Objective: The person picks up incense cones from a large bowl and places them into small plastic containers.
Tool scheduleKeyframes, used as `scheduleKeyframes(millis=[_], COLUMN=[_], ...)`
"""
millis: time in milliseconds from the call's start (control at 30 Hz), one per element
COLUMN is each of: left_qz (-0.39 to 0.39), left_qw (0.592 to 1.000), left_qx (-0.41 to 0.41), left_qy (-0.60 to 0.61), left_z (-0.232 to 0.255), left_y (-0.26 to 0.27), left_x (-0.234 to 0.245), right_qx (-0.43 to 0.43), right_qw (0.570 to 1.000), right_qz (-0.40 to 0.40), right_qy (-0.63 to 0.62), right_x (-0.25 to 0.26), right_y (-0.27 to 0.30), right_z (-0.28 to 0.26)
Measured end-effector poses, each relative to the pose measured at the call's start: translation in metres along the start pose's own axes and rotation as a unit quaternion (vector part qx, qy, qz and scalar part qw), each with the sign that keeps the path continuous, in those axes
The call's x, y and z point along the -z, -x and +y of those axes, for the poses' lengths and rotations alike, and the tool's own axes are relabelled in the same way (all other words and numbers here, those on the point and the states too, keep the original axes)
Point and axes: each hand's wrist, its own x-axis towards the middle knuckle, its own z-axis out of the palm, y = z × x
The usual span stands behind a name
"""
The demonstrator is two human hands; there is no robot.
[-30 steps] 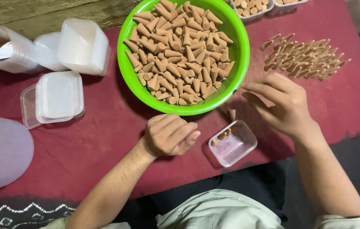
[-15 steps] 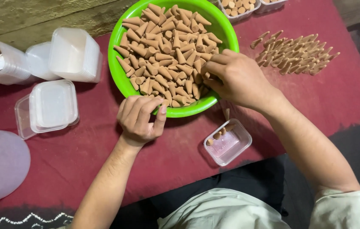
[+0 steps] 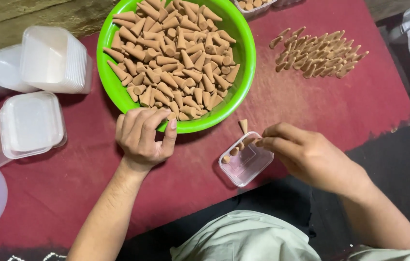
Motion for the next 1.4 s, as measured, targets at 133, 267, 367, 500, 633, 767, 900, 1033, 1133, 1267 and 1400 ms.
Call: scheduleKeyframes(millis=[133, 267, 367, 500, 633, 767, 900, 1033, 1133, 1267, 1400], left_qz=[-0.010, -0.015, -0.018, -0.016, -0.013, -0.011, -0.014, -0.017, -0.025, -0.061, -0.084], left_qw=[1.000, 1.000, 1.000, 1.000, 1.000, 1.000, 1.000, 1.000, 0.999, 0.998, 0.995], left_qx=[-0.001, 0.006, 0.001, 0.006, 0.010, 0.009, 0.009, 0.015, 0.020, 0.035, 0.044], left_qy=[-0.004, 0.003, 0.002, 0.000, -0.009, -0.026, -0.003, 0.008, 0.013, 0.003, -0.001], left_z=[0.000, 0.001, -0.001, -0.001, 0.002, 0.008, 0.007, 0.007, 0.007, 0.013, 0.016], left_y=[0.002, 0.000, 0.003, 0.004, -0.002, -0.012, -0.014, -0.013, -0.009, -0.017, -0.021], left_x=[0.001, 0.002, 0.002, 0.002, 0.002, 0.005, 0.004, 0.003, 0.001, 0.007, 0.011], right_qx=[0.003, 0.074, 0.095, 0.099, 0.099, 0.092, 0.080, 0.042, 0.046, 0.002, -0.043], right_qw=[0.994, 0.981, 0.973, 0.969, 0.976, 0.987, 0.988, 0.987, 0.985, 0.987, 0.989], right_qz=[-0.068, 0.006, 0.025, 0.031, 0.043, 0.060, 0.110, 0.123, 0.111, 0.031, -0.018], right_qy=[0.082, 0.176, 0.211, 0.223, 0.189, 0.114, 0.077, 0.096, 0.124, 0.158, 0.141], right_x=[-0.019, -0.044, -0.051, -0.054, -0.041, -0.025, -0.022, -0.032, -0.042, -0.063, -0.069], right_y=[0.022, 0.031, 0.030, 0.027, 0.020, 0.001, -0.016, -0.055, -0.089, -0.126, -0.137], right_z=[0.010, 0.026, 0.030, 0.029, 0.021, 0.012, 0.027, 0.045, 0.051, 0.060, 0.055])
